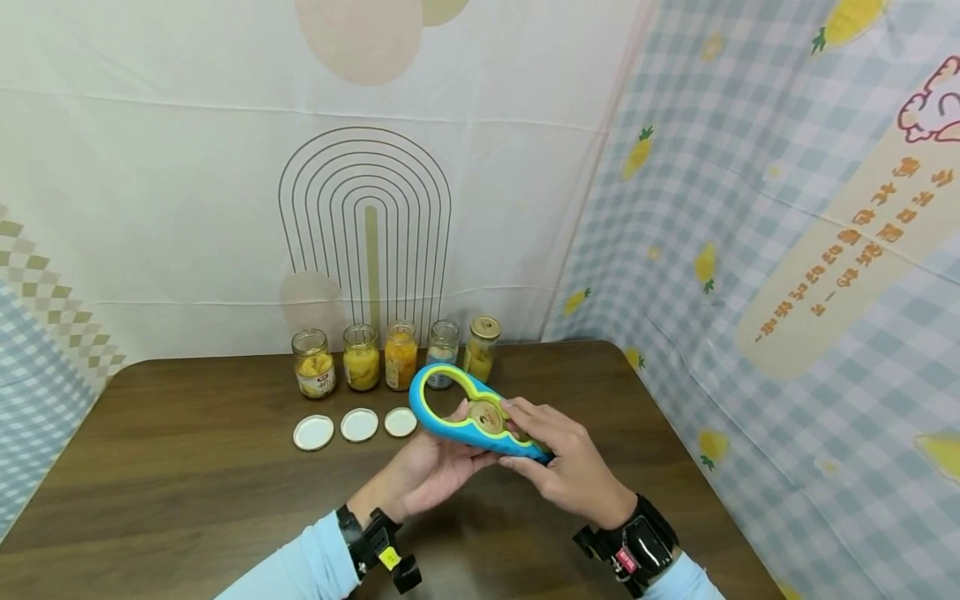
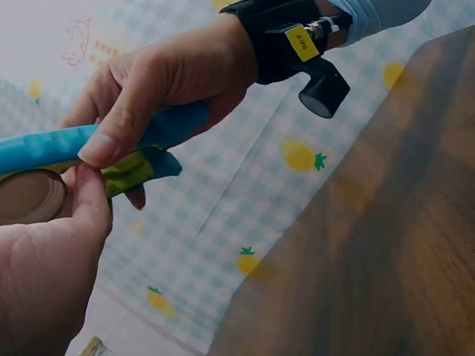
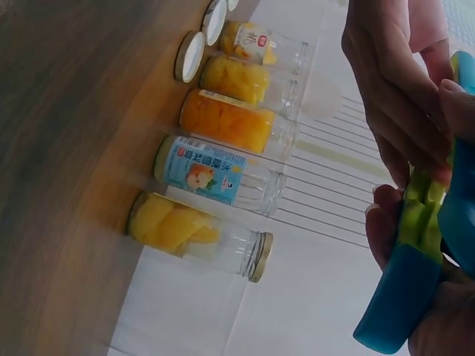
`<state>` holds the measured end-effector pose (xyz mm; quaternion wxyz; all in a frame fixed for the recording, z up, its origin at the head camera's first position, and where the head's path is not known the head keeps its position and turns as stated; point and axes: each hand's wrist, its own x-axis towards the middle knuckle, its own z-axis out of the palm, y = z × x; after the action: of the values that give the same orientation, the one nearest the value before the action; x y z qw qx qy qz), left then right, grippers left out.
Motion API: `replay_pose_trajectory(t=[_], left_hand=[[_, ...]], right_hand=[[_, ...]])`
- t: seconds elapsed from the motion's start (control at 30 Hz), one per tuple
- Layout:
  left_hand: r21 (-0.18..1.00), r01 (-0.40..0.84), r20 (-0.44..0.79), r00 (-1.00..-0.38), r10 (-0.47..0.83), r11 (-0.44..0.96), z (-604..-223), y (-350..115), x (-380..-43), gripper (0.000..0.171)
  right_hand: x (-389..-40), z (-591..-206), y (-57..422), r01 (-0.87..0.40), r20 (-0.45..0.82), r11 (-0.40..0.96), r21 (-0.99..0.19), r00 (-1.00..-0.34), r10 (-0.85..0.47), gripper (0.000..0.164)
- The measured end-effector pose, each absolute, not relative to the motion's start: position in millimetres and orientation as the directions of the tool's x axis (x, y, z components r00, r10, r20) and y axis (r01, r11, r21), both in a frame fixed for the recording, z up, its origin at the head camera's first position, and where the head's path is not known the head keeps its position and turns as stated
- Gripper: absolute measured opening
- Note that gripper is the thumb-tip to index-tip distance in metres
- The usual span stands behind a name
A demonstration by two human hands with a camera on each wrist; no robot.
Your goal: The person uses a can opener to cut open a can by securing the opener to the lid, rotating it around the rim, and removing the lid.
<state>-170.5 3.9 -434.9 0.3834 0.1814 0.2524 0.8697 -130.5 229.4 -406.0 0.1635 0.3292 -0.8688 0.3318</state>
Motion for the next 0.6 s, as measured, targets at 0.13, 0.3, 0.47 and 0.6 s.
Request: replay_pose_trajectory(t=[0.13, 0.3, 0.47, 0.6], left_hand=[[0.561, -0.567, 0.156, -0.643, 0.750, -0.603, -439.7, 2.7, -168.0, 0.062], [0.533, -0.584, 0.139, -0.653, 0.744, -0.612, -439.5, 2.1, -165.7, 0.064], [0.522, -0.596, 0.124, -0.654, 0.746, -0.610, -440.1, 1.7, -165.5, 0.066], [0.545, -0.584, 0.118, -0.656, 0.745, -0.601, -440.5, 1.6, -167.2, 0.067]], right_hand=[[-129.5, -406.4, 228.8, -0.679, 0.490, 0.569, -0.464, -0.732, -0.474, 0.071], [-129.2, -407.5, 228.8, -0.673, 0.485, 0.575, -0.466, -0.737, -0.470, 0.071], [-129.1, -408.7, 228.6, -0.682, 0.496, 0.569, -0.460, -0.729, -0.472, 0.071], [-130.2, -409.2, 229.1, -0.681, 0.496, 0.573, -0.456, -0.729, -0.472, 0.071]])
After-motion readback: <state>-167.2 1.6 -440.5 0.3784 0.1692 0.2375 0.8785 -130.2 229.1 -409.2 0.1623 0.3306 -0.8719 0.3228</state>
